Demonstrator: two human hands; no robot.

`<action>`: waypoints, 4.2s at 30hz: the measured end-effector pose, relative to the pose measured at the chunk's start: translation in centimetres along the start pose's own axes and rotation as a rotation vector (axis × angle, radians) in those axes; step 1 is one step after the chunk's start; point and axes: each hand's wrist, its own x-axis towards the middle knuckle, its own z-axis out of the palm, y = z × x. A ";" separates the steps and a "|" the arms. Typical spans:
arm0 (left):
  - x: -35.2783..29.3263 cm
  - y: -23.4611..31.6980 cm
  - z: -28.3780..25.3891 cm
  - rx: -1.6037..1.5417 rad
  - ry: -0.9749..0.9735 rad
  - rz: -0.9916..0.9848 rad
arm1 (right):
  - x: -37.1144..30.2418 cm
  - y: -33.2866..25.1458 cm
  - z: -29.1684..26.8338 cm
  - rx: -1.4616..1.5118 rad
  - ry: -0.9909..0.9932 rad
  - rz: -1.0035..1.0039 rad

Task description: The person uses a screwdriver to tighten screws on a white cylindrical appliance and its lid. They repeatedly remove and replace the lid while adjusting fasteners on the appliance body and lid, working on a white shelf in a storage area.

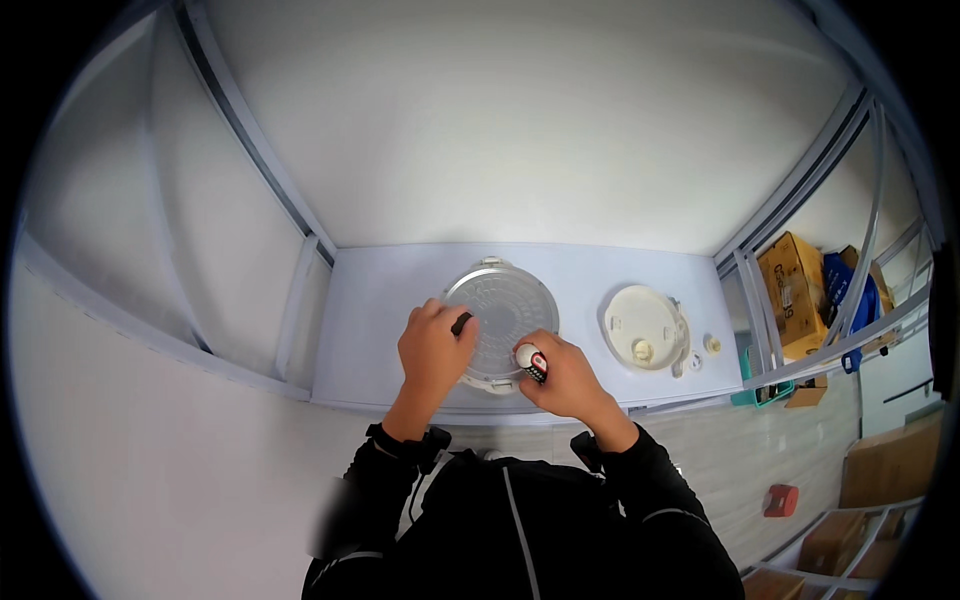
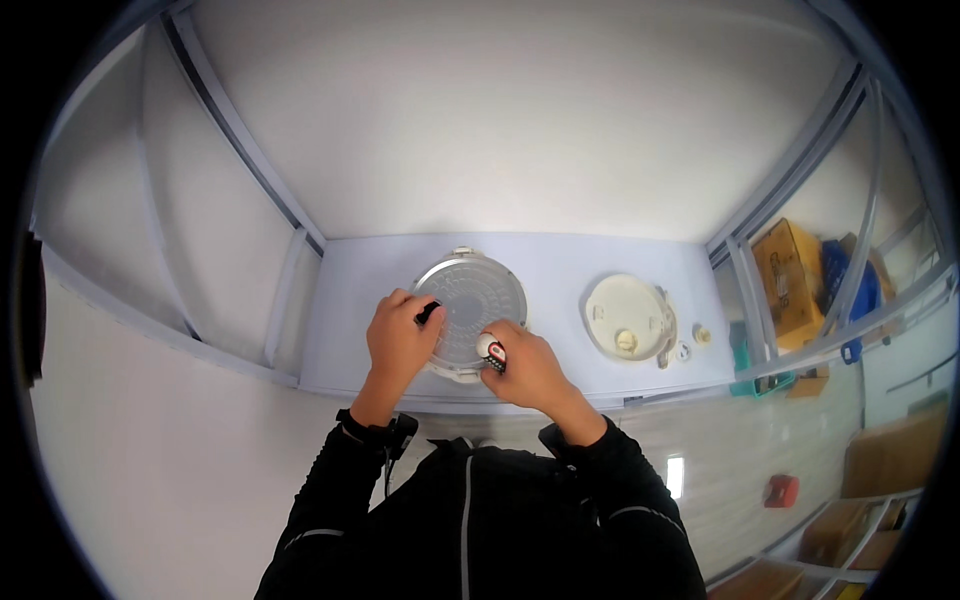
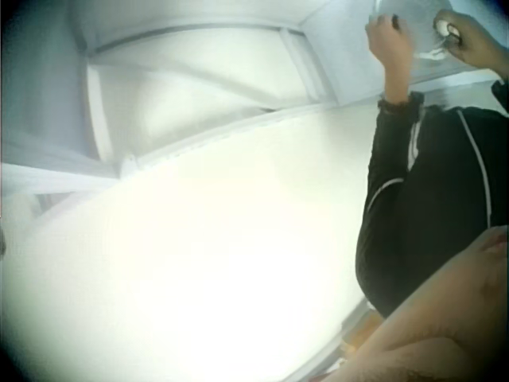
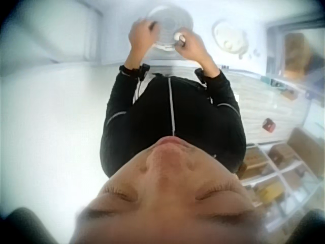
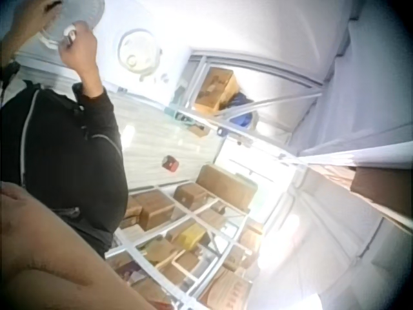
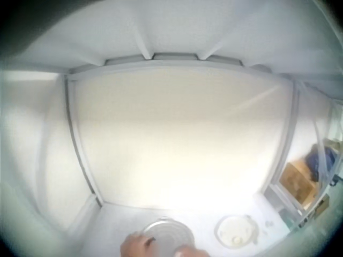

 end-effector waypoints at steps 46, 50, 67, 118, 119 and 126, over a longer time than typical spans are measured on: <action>-5.3 0.6 0.4 -0.375 -0.013 0.248 | -0.2 1.5 -0.2 0.012 0.081 -0.016; -5.4 0.7 0.5 -0.387 -0.026 0.231 | -0.4 1.6 -0.1 0.020 0.094 -0.010; -5.5 0.5 0.5 -0.337 -0.056 0.246 | -0.7 2.0 -0.1 0.084 0.111 -0.002; -6.1 0.3 0.9 -0.359 0.050 0.261 | 2.5 -2.1 -2.2 0.399 0.195 -0.238; -6.2 0.3 0.9 -0.361 0.047 0.257 | 2.6 -2.2 -2.1 0.382 0.204 -0.258; -6.3 0.2 0.8 -0.365 0.029 0.253 | 2.8 -3.3 -2.8 0.315 0.155 -0.321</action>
